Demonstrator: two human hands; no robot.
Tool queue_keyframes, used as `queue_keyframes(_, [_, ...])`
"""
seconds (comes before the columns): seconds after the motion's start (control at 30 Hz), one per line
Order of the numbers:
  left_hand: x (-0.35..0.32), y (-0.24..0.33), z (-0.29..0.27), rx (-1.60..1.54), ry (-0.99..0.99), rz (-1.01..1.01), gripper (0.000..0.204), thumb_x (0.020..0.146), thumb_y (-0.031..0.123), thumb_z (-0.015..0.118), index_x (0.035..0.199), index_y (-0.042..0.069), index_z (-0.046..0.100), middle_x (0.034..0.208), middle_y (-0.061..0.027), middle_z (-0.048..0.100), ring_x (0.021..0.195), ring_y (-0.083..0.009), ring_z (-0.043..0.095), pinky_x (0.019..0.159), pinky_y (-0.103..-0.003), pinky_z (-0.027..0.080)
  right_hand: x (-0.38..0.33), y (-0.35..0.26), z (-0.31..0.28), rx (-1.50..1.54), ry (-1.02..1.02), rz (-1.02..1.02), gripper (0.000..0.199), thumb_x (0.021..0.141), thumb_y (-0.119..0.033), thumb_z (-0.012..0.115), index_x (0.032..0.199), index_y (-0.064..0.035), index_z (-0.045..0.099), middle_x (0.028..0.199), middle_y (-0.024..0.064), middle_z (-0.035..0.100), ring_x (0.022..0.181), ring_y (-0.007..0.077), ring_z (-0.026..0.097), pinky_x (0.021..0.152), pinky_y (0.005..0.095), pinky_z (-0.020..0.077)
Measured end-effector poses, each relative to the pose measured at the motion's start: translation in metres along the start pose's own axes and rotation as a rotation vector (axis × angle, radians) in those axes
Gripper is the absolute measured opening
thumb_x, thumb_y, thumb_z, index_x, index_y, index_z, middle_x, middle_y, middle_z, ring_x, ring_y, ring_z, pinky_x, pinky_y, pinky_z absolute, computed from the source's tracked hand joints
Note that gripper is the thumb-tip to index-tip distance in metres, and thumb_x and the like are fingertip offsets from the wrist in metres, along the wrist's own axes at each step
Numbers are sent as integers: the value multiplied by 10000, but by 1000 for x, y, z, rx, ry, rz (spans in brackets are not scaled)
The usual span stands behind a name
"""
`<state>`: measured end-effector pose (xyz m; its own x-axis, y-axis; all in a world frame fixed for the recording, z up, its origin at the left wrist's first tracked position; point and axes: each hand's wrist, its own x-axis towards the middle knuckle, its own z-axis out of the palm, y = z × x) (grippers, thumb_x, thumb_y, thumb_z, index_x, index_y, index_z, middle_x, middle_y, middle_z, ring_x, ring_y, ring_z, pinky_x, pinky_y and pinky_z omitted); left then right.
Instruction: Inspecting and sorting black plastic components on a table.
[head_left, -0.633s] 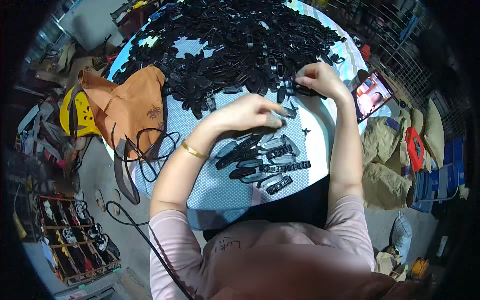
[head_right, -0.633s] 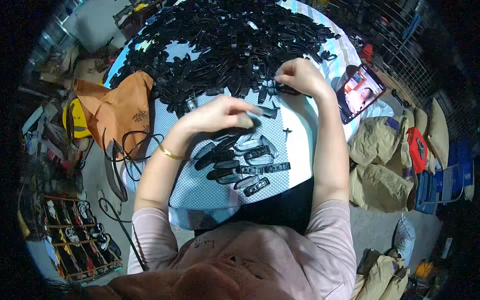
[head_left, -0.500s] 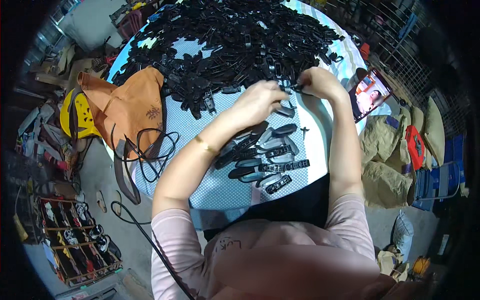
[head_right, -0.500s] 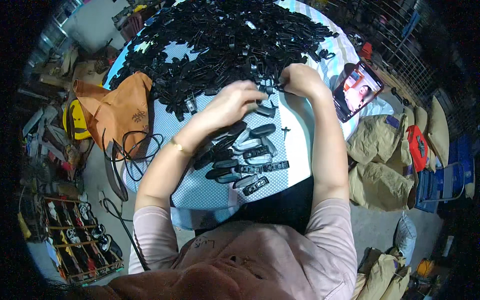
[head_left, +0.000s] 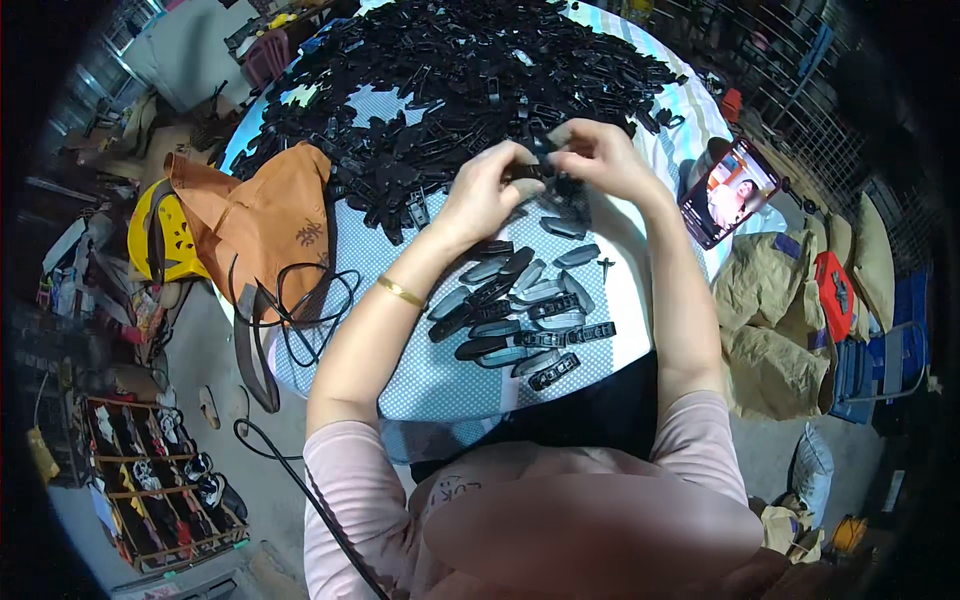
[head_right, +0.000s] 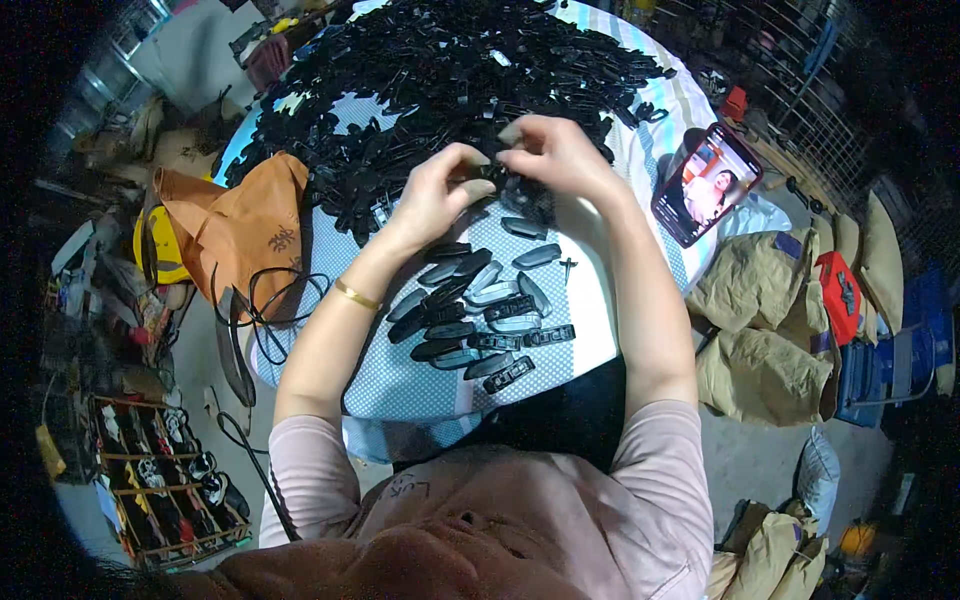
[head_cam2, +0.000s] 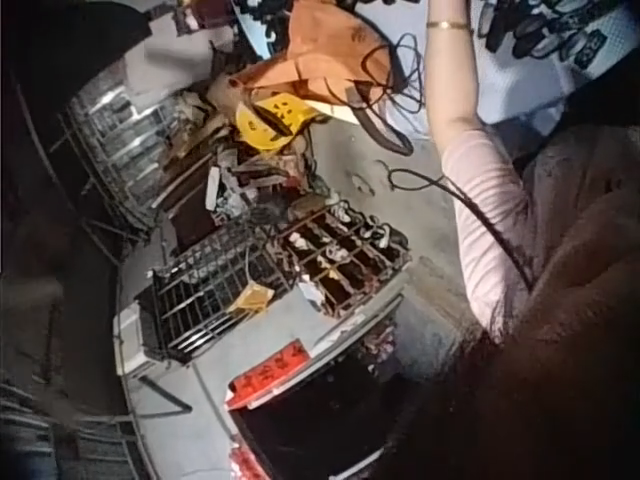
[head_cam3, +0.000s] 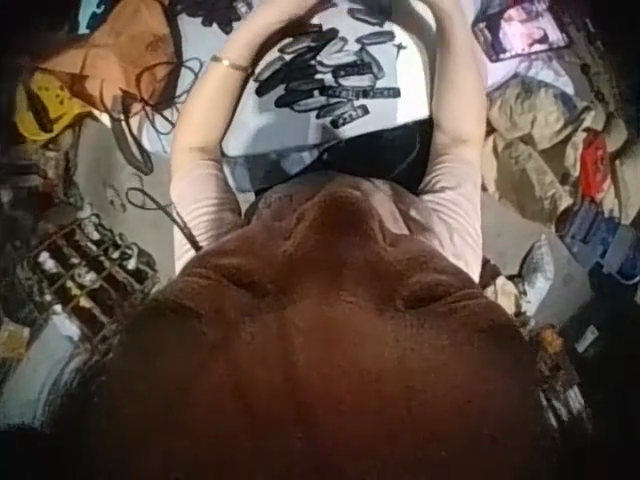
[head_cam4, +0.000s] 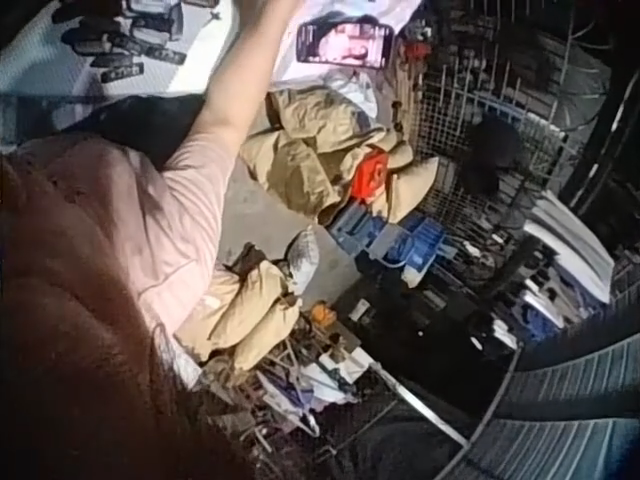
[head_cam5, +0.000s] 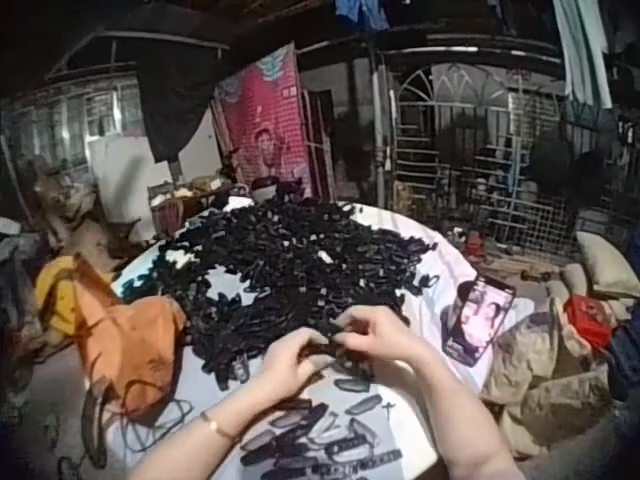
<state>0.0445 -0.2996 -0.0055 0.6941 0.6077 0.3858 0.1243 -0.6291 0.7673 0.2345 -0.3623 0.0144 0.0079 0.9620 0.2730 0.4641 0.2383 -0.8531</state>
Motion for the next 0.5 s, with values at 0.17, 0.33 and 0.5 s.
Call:
queue_keyframes(0.17, [-6,-3,-17,-398,36,-131,282,690,-19,688,942,0,562,886,-57,598,782,-129,578,693,-245,485,2,-10,32,-240,137,-412,252,856,-110,532,1072,15,567,822,69,610,641,103,570,549,223,453])
queue_keyframes(0.33, [-8,-4,-25,-856,177,-229,350,720,-68,646,1049,-7,544,931,-52,605,823,-116,587,776,-238,489,-5,-29,48,252,67,-46,245,895,-115,497,1100,9,550,797,56,609,613,94,581,532,207,464])
queue_keyframes(0.5, [-9,-7,-27,-1013,190,-273,335,747,-38,646,1073,-13,574,931,-58,623,798,-106,587,749,-219,480,-4,-29,47,358,46,28,216,910,-127,473,1069,1,543,778,51,609,566,89,579,490,194,461])
